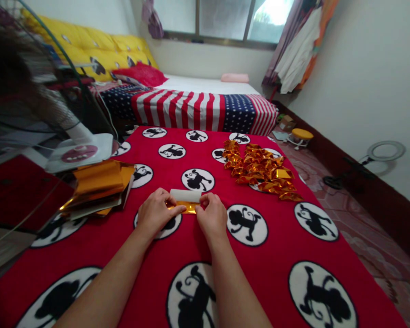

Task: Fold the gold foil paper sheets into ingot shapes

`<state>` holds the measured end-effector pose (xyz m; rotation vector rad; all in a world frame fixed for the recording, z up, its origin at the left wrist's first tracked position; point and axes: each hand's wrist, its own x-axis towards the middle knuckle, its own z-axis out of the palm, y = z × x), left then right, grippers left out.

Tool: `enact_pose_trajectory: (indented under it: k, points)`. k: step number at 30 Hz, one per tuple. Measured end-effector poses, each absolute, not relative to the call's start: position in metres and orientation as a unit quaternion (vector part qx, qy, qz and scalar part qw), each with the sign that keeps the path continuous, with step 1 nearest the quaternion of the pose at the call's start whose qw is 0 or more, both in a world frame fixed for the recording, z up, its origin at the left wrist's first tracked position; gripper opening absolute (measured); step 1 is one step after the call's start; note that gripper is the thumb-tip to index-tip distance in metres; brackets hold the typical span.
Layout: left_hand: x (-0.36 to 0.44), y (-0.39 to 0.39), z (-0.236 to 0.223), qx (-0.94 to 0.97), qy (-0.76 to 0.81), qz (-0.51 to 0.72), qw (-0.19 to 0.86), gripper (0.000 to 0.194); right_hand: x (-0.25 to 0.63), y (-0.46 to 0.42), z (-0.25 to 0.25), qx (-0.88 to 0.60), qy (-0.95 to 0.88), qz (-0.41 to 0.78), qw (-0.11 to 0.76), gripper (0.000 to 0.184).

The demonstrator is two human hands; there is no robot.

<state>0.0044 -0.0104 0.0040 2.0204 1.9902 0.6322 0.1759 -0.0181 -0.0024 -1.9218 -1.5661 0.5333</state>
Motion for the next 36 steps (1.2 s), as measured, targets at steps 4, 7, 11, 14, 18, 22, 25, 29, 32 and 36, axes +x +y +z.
enact_pose_trajectory:
  k: [4,7,11,14,18,22,25,29,32,36]
  points:
    - [0.005,-0.011,0.004,0.690,0.680,0.220,0.112,0.033,0.177,-0.018,-0.004,-0.723,-0.590,0.195,0.301,0.015]
    - [0.005,-0.011,0.005,0.690,0.681,0.219,0.111,0.033,0.175,-0.019,-0.004,-0.722,-0.597,0.183,0.298,0.014]
    - [0.006,-0.011,0.005,0.690,0.682,0.216,0.110,0.033,0.170,-0.024,-0.003,-0.714,-0.620,0.157,0.286,0.012]
    - [0.006,-0.011,0.005,0.690,0.682,0.217,0.109,0.034,0.165,-0.028,-0.001,-0.704,-0.641,0.136,0.273,0.017]
    - [0.007,-0.012,0.006,0.691,0.682,0.218,0.104,0.034,0.158,-0.032,0.002,-0.712,-0.640,0.130,0.258,0.009]
    - [0.001,-0.010,0.006,0.693,0.675,0.217,0.132,0.029,0.156,-0.033,0.003,-0.716,-0.638,0.136,0.248,0.008]
    - [-0.008,-0.007,0.008,0.700,0.658,0.209,0.184,0.017,0.158,-0.032,0.003,-0.715,-0.637,0.153,0.244,0.011]
    - [-0.017,-0.004,0.008,0.717,0.631,0.201,0.218,0.011,0.159,-0.032,0.005,-0.717,-0.637,0.156,0.237,0.011]
    - [-0.017,-0.003,0.006,0.717,0.633,0.202,0.209,0.013,0.153,-0.033,0.005,-0.725,-0.633,0.141,0.232,0.017]
    - [-0.015,-0.003,0.004,0.719,0.634,0.206,0.196,0.013,0.143,-0.035,0.002,-0.736,-0.633,0.092,0.222,0.032]
